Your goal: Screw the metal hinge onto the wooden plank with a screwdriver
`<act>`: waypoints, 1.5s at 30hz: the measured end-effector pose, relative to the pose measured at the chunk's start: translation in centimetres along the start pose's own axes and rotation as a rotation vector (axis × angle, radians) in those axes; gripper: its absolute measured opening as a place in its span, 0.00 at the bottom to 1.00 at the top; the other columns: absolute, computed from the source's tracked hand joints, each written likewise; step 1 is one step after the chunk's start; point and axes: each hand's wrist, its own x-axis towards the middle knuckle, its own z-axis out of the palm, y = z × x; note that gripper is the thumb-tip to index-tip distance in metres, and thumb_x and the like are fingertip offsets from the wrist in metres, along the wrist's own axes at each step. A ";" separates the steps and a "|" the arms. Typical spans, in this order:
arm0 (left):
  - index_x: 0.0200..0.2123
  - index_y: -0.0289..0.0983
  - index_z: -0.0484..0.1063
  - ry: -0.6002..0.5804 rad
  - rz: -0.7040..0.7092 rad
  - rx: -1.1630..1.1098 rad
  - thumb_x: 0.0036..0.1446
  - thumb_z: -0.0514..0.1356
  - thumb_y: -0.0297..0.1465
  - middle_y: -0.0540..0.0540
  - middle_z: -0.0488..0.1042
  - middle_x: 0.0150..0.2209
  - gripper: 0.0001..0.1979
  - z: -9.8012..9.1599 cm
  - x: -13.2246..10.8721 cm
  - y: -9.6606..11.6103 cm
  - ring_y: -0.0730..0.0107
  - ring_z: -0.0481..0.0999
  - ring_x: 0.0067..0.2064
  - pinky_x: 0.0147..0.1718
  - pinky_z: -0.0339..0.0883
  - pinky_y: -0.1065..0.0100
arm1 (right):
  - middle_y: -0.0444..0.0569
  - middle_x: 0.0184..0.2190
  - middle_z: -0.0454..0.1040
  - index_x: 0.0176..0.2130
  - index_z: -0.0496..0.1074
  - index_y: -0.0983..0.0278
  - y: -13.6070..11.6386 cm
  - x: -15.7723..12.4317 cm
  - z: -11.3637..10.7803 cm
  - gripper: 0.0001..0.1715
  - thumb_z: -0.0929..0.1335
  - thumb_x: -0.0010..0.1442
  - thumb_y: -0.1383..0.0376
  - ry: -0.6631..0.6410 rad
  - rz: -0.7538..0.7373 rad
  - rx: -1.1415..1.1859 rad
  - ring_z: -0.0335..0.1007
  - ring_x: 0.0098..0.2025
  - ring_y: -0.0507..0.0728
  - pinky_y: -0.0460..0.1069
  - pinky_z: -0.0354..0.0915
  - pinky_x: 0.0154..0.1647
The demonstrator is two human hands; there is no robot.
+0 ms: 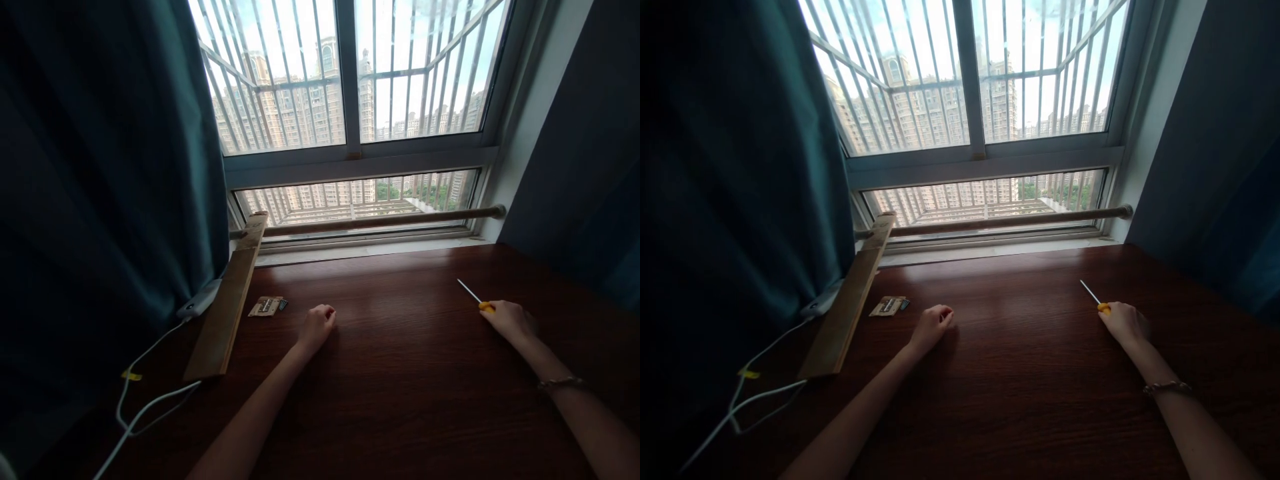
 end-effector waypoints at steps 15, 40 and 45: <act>0.45 0.39 0.70 0.171 -0.653 0.304 0.53 0.54 0.39 0.39 0.75 0.40 0.18 -3.3 1.2 -11.8 0.55 0.73 0.42 0.35 0.64 0.63 | 0.61 0.38 0.69 0.46 0.69 0.61 0.8 0.5 1.8 0.26 0.64 0.52 0.50 0.121 -0.058 -0.108 0.68 0.38 0.68 0.55 0.62 0.31; 0.36 0.40 0.75 0.115 -0.653 0.179 0.51 0.57 0.38 0.44 0.76 0.37 0.13 -3.2 1.8 -12.4 0.61 0.74 0.39 0.32 0.63 0.67 | 0.60 0.40 0.69 0.44 0.69 0.63 -0.2 0.1 0.7 0.21 0.63 0.55 0.53 0.079 -0.104 -0.049 0.68 0.41 0.66 0.53 0.61 0.34; 0.36 0.38 0.75 0.054 -0.558 0.341 0.54 0.53 0.36 0.40 0.76 0.37 0.13 -3.0 1.9 -11.7 0.56 0.74 0.40 0.35 0.64 0.63 | 0.59 0.41 0.69 0.45 0.68 0.63 -0.4 0.0 0.5 0.22 0.63 0.56 0.53 0.071 -0.106 -0.058 0.68 0.40 0.65 0.52 0.61 0.34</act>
